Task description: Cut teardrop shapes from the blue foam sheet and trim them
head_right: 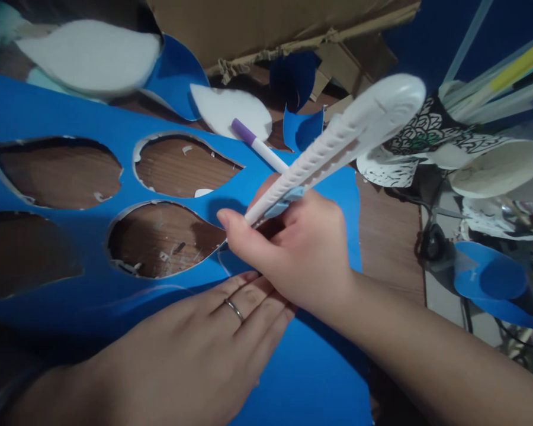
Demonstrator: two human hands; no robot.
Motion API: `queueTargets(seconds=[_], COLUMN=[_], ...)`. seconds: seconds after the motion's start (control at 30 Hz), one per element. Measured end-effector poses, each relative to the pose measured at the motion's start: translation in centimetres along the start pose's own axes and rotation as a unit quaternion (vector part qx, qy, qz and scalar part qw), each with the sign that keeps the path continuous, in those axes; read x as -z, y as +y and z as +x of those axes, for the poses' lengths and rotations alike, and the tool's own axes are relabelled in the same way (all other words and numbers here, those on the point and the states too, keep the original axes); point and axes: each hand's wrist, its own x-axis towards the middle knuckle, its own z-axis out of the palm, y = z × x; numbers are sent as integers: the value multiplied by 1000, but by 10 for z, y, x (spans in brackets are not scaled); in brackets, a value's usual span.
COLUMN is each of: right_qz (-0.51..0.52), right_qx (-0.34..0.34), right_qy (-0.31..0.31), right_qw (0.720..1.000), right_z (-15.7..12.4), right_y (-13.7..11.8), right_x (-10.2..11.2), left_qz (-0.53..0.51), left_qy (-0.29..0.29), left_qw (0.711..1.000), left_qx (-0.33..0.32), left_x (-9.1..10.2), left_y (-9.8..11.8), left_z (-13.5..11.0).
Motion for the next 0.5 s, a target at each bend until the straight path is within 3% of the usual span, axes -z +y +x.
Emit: queueTargets(seconds=[0.13,0.23,0.33,0.5], right_qz=[99,231,268,301], right_qx=[-64,-113,-95,4], right_qy=[17,65,76,183], right_qw=[993,964,956,936], right_z=[2,2,2,18], right_y=[8,13,15,20], right_x=[-1,-4,-7,4], left_qz=[12,24,34,42], left_qy=[27,55,43,7], left_qw=[1000,998,998,997], left_qx=[6,4,-6,-58], left_x=[-1,-3,-1,10], left_y=[-1,-1,-2,-16], left_z=[0,-2,-2,1])
